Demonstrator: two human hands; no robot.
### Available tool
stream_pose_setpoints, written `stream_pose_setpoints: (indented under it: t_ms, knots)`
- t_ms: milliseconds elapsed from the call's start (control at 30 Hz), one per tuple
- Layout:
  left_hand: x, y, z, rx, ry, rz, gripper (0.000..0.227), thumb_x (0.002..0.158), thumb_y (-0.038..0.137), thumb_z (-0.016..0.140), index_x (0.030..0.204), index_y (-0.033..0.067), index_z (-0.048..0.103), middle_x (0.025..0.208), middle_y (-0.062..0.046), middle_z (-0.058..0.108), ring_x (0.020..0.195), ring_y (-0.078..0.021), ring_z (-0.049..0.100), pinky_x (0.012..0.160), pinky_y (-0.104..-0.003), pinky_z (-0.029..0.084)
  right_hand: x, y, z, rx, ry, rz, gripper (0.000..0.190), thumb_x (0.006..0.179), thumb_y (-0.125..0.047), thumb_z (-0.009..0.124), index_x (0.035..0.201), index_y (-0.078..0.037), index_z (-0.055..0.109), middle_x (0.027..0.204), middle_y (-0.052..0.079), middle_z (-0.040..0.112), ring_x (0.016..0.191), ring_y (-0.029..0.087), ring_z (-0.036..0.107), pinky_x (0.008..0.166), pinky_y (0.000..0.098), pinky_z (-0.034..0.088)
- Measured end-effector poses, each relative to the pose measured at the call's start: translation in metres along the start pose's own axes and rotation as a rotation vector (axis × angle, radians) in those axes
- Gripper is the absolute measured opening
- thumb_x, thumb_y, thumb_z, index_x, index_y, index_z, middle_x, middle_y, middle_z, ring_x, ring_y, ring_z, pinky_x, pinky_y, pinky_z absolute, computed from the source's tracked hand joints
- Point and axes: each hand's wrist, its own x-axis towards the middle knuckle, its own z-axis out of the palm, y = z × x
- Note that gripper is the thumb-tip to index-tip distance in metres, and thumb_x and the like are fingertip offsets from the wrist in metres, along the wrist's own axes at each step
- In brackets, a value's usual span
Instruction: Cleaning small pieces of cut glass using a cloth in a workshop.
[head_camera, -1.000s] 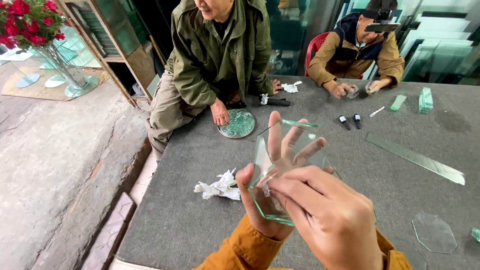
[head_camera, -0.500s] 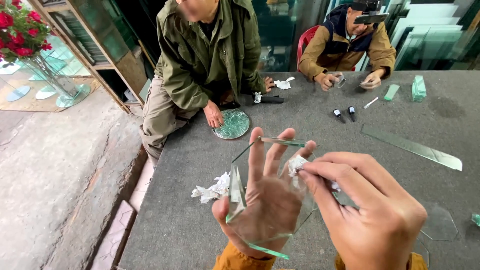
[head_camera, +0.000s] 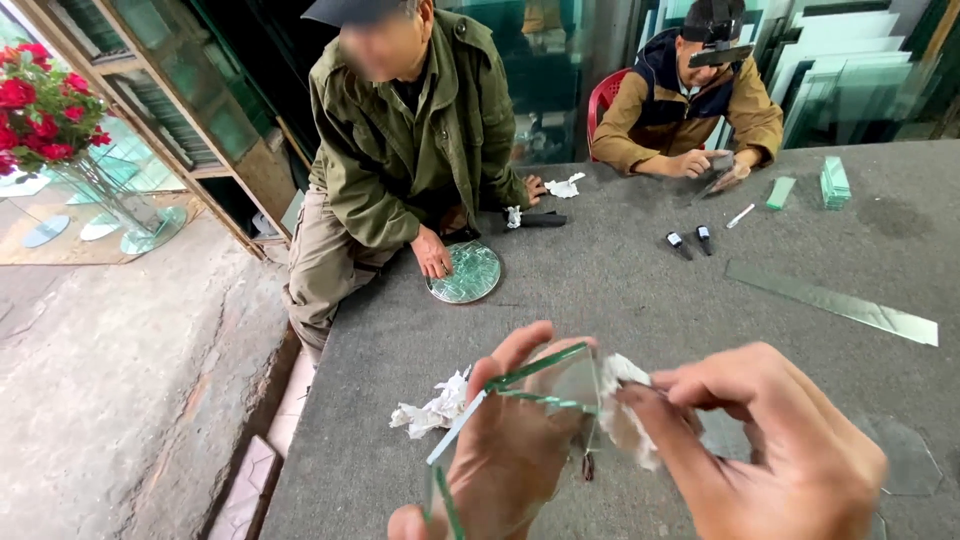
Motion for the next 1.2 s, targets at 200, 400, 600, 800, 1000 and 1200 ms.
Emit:
stream_pose_setpoints:
  t_ms: [200, 400, 600, 800, 1000, 1200]
  knots:
    - [-0.016, -0.007, -0.026, -0.365, 0.226, -0.377, 0.051, 0.117, 0.059, 0.046, 0.137, 0.0141, 0.059, 0.130, -0.015, 0.058, 0.111, -0.0499, 0.064, 0.077, -0.047, 0.053, 0.024, 0.035, -0.032, 0.052, -0.154, -0.072, 0.012, 0.095, -0.003, 0.081, 0.107, 0.000, 0.082, 0.104, 0.017, 0.075, 0.085, 0.020, 0.071, 0.075, 0.0284, 0.054]
    - [0.004, 0.001, 0.004, -0.322, -0.022, -0.406, 0.074, 0.102, 0.068, 0.060, 0.140, 0.0060, 0.048, 0.141, -0.022, 0.056, 0.131, -0.0361, 0.058, 0.108, -0.050, 0.051, 0.064, -0.010, -0.033, 0.227, -0.420, -0.313, 0.011, 0.091, -0.012, 0.079, 0.094, -0.017, 0.087, 0.098, 0.001, 0.080, 0.072, 0.007, 0.076, 0.063, 0.0179, 0.062]
    - [-0.012, -0.013, -0.007, -0.339, -0.117, -0.173, 0.087, 0.094, 0.079, 0.059, 0.172, 0.0422, 0.049, 0.156, -0.012, 0.036, 0.146, -0.0459, 0.034, 0.116, -0.076, 0.040, 0.072, 0.027, -0.024, 0.317, -0.704, -0.396, 0.015, 0.099, -0.018, 0.073, 0.107, -0.022, 0.084, 0.104, -0.004, 0.081, 0.086, 0.010, 0.081, 0.076, 0.0233, 0.062]
    - [-0.022, -0.001, -0.012, -0.529, 0.086, -0.173, 0.080, 0.105, 0.079, 0.054, 0.174, 0.0398, 0.042, 0.162, -0.014, 0.035, 0.157, -0.0547, 0.030, 0.118, -0.081, 0.037, 0.057, 0.057, -0.042, 0.194, -0.555, -0.126, 0.012, 0.093, -0.011, 0.076, 0.093, -0.012, 0.088, 0.097, 0.002, 0.085, 0.082, 0.008, 0.082, 0.076, 0.0205, 0.065]
    - [-0.008, 0.003, -0.010, -0.718, 0.243, -0.242, 0.077, 0.096, 0.081, 0.060, 0.167, 0.0592, 0.041, 0.188, -0.008, 0.017, 0.168, -0.0450, 0.026, 0.110, -0.083, 0.043, 0.035, 0.075, -0.045, 0.182, -0.429, -0.050, 0.011, 0.092, -0.007, 0.076, 0.098, -0.007, 0.085, 0.098, 0.007, 0.082, 0.081, 0.013, 0.077, 0.075, 0.0227, 0.059]
    - [0.022, -0.007, -0.012, -0.876, 0.454, -0.280, 0.094, 0.099, 0.049, 0.068, 0.180, 0.0307, 0.023, 0.184, -0.016, 0.018, 0.168, -0.0467, 0.012, 0.127, -0.084, -0.011, 0.029, 0.051, -0.034, 0.212, -0.379, 0.060, 0.011, 0.094, -0.004, 0.077, 0.101, -0.003, 0.086, 0.100, 0.010, 0.082, 0.085, 0.015, 0.077, 0.069, 0.0232, 0.060]
